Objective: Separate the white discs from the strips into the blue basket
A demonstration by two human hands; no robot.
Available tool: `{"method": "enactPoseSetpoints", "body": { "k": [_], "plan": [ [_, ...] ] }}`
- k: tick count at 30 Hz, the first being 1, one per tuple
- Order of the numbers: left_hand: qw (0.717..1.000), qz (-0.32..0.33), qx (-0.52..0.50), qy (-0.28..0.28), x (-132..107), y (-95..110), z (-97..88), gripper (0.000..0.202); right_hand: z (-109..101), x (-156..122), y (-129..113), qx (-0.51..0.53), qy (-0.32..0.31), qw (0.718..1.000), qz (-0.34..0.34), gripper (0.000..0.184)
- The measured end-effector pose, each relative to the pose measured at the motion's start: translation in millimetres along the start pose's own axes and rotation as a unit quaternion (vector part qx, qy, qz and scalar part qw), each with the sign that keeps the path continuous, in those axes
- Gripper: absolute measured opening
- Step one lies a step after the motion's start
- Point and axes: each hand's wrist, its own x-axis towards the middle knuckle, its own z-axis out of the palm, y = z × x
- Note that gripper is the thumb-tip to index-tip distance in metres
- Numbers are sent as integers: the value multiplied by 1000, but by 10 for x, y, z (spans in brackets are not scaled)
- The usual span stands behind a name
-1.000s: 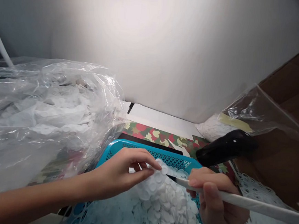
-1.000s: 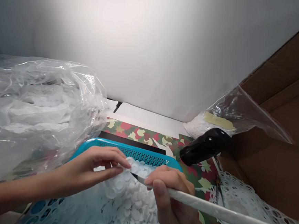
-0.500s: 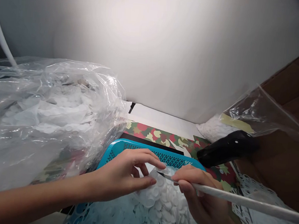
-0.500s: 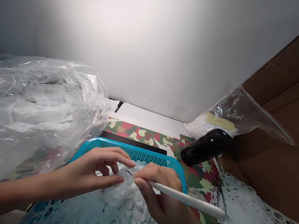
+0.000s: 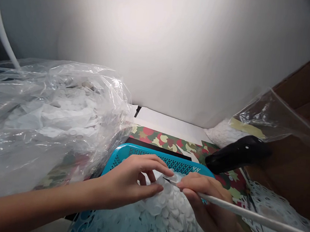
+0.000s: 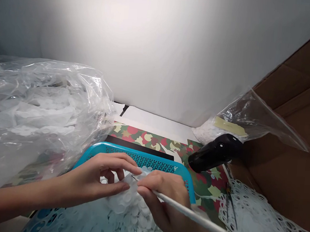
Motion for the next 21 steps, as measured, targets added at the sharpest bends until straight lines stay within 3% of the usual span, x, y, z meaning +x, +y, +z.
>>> {"method": "enactPoseSetpoints", "body": {
  "k": [7, 14, 21],
  "plan": [
    [999, 30, 15, -4, 8, -3, 17, 35, 30, 43, -32, -6, -81, 995, 62, 8],
    [1000, 10, 11, 7, 5, 23, 13, 32, 29, -116, 41, 65, 107, 991, 39, 16],
    [1000, 13, -1, 0, -1, 14, 10, 33, 45, -80, 37, 38, 41, 997, 52, 13]
  ]
}}
